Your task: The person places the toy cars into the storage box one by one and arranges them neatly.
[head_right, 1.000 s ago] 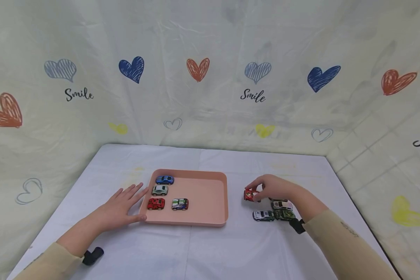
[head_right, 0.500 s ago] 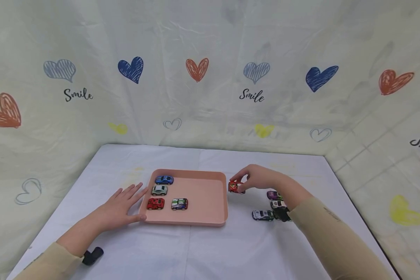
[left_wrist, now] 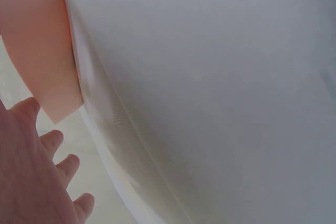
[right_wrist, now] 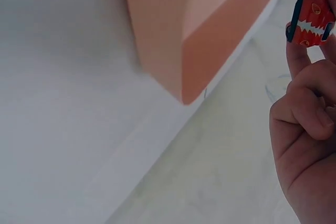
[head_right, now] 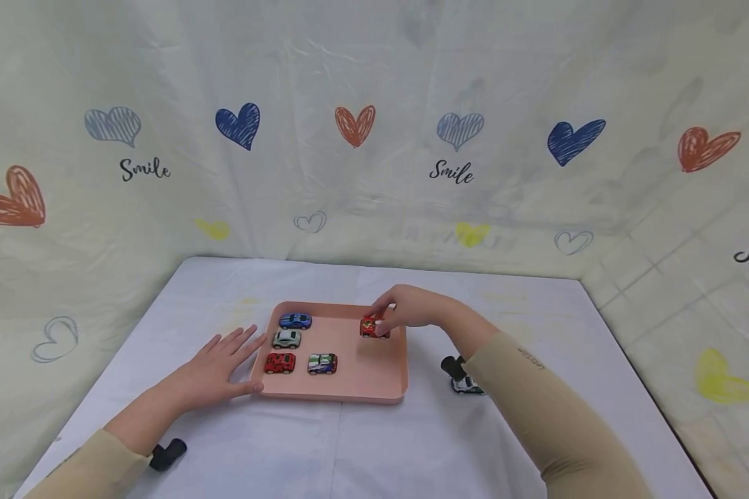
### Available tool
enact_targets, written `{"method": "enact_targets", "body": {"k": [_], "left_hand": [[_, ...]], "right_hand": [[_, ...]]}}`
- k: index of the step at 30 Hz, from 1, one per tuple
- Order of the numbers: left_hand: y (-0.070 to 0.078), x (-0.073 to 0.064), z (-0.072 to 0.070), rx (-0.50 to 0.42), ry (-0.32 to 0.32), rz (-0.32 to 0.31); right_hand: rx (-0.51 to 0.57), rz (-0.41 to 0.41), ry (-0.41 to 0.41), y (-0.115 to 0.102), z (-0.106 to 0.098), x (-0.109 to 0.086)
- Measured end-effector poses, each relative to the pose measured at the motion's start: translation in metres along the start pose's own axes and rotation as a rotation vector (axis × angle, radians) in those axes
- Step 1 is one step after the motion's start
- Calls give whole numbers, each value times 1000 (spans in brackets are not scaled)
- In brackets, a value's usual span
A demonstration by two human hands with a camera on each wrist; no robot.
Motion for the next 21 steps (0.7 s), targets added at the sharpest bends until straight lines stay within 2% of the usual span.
{"method": "enact_targets", "body": {"k": [11, 21], "left_hand": [[2, 0, 0, 1, -3, -8], [0, 2, 2, 13, 0, -8]], "right_hand": [[-22, -56, -17, -35, 11, 42], [11, -7, -40, -60, 24, 63]]}}
Point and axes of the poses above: each hand's wrist, its own x-axis towards the middle knuckle, its own z-axis out of the palm, y = z × x, the point moved 4 cm from there along x, towards the middle knuckle, and after that the axes turned 5 degrees about -x, right-handed, at the moved point
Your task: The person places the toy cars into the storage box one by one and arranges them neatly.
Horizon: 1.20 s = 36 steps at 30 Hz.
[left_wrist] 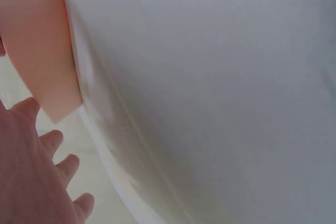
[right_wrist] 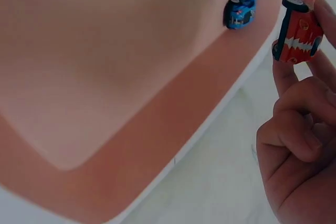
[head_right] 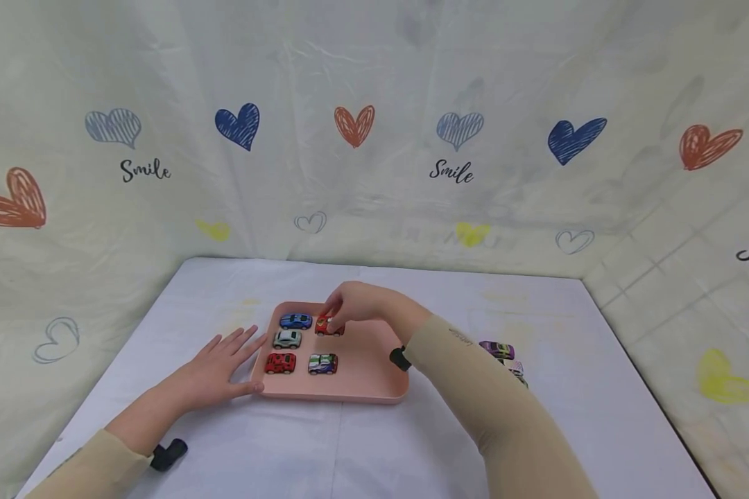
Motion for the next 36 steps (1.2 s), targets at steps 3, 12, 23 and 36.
{"method": "enact_targets", "body": {"k": [3, 12, 23, 36], "left_hand": [[0, 0, 0, 0, 0, 0], [0, 0, -3, 5, -11, 2], [-3, 1, -1, 10, -10, 11], [0, -1, -3, 4, -3, 8]], "right_hand": [[-17, 27, 0, -2, 6, 10], [-107, 39, -15, -4, 23, 31], [-134, 77, -40, 1, 36, 38], [-141, 83, -56, 2, 39, 33]]}}
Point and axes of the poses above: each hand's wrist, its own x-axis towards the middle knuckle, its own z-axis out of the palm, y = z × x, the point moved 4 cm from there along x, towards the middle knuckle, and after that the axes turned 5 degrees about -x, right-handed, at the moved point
